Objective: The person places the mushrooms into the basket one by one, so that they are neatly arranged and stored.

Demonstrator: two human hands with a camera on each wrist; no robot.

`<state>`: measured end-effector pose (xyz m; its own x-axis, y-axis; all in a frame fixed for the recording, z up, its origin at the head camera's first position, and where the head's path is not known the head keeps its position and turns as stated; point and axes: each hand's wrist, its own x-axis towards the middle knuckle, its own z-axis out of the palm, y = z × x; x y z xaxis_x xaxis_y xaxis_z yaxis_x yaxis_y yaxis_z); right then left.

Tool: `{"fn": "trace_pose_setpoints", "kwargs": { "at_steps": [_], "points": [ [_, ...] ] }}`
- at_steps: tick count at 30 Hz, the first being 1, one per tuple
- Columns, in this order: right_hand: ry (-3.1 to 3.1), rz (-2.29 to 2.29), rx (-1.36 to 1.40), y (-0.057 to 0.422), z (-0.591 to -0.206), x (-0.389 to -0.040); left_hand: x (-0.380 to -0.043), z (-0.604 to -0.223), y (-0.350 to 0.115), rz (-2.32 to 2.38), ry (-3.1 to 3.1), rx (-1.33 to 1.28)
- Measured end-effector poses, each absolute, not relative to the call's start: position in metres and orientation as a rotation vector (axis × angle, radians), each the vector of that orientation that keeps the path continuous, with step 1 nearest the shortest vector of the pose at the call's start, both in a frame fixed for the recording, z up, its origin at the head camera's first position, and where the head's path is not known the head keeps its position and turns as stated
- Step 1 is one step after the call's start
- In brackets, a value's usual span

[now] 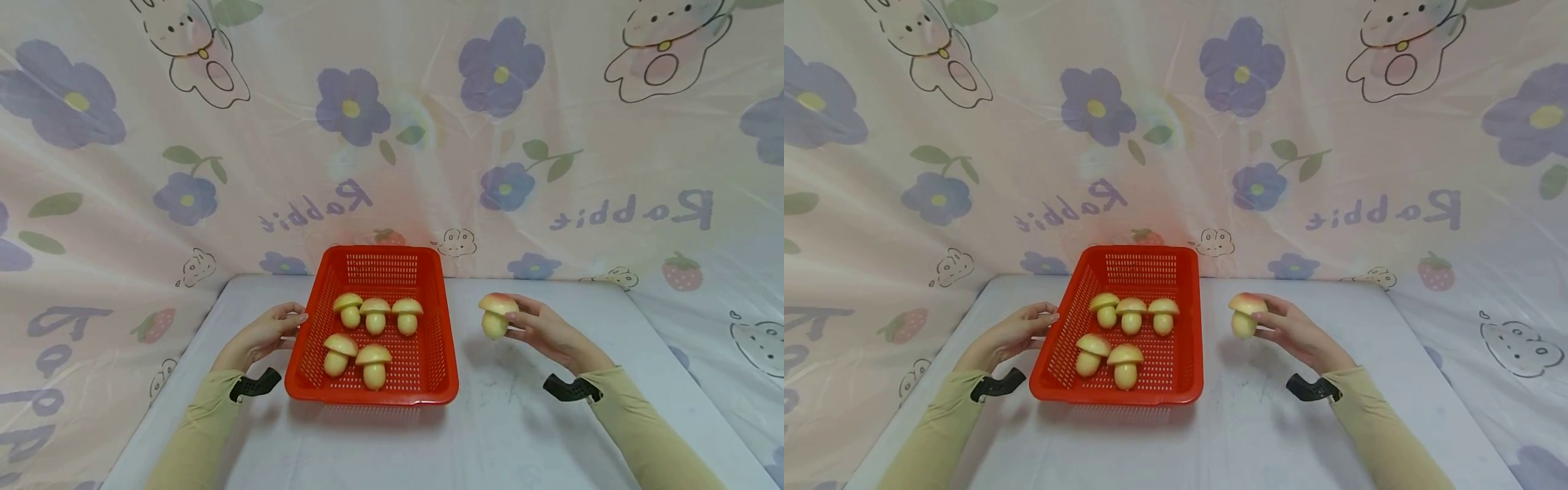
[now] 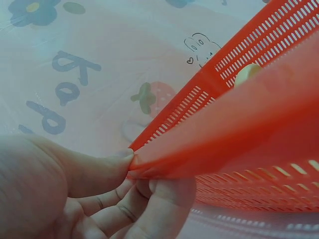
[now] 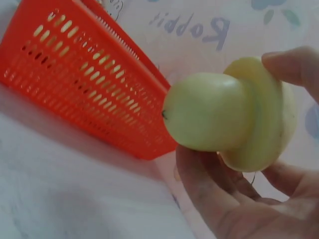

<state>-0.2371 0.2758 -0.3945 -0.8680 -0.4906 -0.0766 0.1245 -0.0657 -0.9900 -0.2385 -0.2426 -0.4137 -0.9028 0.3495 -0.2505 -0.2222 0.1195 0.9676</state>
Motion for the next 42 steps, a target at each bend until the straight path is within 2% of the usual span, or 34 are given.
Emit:
{"fn": "trace_pose_setpoints", "kwargs": {
  "at_steps": [20, 42],
  "points": [
    [1.824, -1.927, -0.484, 0.243, -0.364, -0.223, -0.235, -0.410, -0.242, 1.846, 1.967, 0.153],
    [1.756, -1.820, -0.628, 0.202, -0.359, -0.228, -0.237, -0.412, -0.243, 1.848, 1.964, 0.153]
  ]
}}
